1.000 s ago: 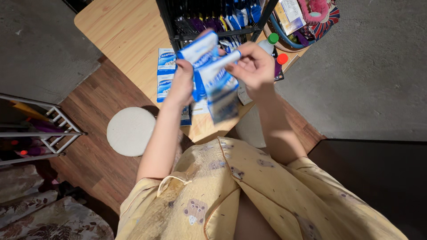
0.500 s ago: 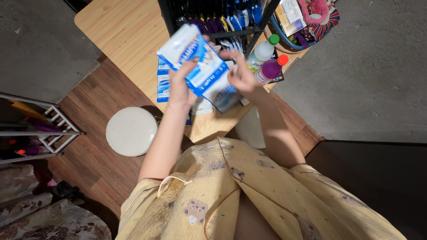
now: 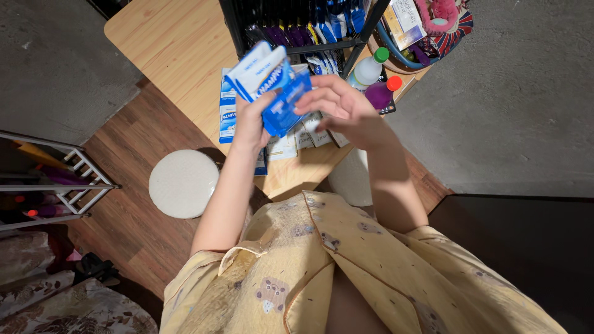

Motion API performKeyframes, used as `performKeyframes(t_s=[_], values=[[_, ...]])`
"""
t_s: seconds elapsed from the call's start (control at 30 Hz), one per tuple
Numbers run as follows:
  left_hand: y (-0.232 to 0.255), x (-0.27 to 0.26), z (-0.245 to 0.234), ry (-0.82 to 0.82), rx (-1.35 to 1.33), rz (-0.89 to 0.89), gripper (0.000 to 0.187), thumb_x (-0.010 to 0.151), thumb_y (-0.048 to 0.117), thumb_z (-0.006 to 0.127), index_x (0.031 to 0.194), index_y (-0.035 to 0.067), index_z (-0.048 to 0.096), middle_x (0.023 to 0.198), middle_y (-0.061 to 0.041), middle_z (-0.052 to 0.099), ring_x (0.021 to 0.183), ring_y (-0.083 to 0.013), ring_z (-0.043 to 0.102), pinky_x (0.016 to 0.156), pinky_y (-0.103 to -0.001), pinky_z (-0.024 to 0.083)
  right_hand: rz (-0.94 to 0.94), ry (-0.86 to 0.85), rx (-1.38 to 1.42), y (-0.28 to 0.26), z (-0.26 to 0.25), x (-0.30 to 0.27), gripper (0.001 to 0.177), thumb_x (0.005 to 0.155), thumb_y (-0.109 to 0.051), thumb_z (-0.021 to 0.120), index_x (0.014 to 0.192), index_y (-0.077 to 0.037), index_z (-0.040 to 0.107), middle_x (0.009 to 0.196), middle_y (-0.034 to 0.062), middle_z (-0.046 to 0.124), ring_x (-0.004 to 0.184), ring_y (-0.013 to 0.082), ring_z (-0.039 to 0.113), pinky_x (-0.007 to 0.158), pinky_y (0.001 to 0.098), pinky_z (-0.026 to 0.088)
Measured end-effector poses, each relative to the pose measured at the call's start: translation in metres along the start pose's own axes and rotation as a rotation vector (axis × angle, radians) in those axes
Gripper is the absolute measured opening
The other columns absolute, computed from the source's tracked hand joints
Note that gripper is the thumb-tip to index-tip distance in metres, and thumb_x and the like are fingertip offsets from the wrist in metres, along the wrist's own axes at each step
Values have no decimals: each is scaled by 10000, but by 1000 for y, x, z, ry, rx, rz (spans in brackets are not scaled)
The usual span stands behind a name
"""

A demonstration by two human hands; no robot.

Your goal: The person organizes various household supplies on a wooden table, including detergent packets, fabric softener sachets, and soap boxes. They pick up each item, briefly inspect it, and place it into a black plastic crate, arranging them by type.

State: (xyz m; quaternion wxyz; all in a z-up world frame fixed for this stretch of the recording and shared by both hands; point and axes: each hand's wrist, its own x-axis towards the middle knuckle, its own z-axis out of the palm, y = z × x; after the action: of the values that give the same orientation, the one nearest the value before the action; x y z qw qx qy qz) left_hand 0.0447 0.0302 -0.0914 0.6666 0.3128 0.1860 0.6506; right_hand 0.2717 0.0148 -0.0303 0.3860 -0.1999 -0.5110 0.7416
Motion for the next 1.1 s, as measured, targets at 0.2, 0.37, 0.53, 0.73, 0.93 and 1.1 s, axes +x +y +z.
performKeyframes(t_s=[0.2, 0.37, 0.53, 0.73, 0.93, 1.1], values=[[-5, -2, 8, 148, -261, -205, 804, 936, 490, 676, 1501, -2, 382, 1357, -196, 605, 1185, -286, 651, 971, -432, 558, -109, 152, -161, 10, 10, 18, 617, 922, 58, 719, 1479, 0, 459, 1249, 126, 636, 1192, 203, 636, 1079, 334, 537], [5, -8, 25, -140, 72, 58, 910, 817, 105, 791, 1567, 66, 278, 1440, -119, 537, 1311, -212, 585, 1114, -384, 504, -139, 260, -224, 22, 12, 26, 668, 879, 62, 773, 1474, 14, 474, 1193, 87, 594, 1149, 174, 588, 1031, 319, 538], [-5, -3, 28, 43, -54, -87, 605, 899, -3, 665, 1463, -37, 448, 1327, -163, 637, 1205, -269, 659, 1033, -408, 558, -388, 508, -633, 32, 17, 32, 813, 783, -19, 862, 1455, 11, 405, 1307, 78, 501, 1214, 155, 500, 881, 305, 575], [-20, 32, 26, 59, 200, -30, 432, 964, 81, 698, 1336, -84, 550, 1204, -157, 664, 1094, -244, 664, 979, -391, 552, 62, 321, 361, 24, 9, 25, 569, 965, -164, 665, 1466, -12, 443, 1332, 133, 618, 1188, 253, 651, 954, 427, 626], [2, 68, 43, 24, 1229, 505, 651, 1071, 336, 732, 1516, 4, 393, 1353, -191, 579, 1264, -314, 541, 1117, -431, 425, -181, 541, 150, -15, -8, 41, 435, 976, -96, 673, 1361, 52, 531, 1186, 159, 705, 925, 241, 746, 716, 353, 650], [20, 75, 65, 40, 1133, 450, 609, 1090, 391, 675, 1540, 85, 404, 1332, -123, 631, 1270, -251, 588, 1144, -406, 471, -428, 715, -225, -40, -49, 88, 348, 1017, -129, 749, 1278, 45, 597, 1124, 152, 713, 872, 183, 749, 653, 319, 659]])
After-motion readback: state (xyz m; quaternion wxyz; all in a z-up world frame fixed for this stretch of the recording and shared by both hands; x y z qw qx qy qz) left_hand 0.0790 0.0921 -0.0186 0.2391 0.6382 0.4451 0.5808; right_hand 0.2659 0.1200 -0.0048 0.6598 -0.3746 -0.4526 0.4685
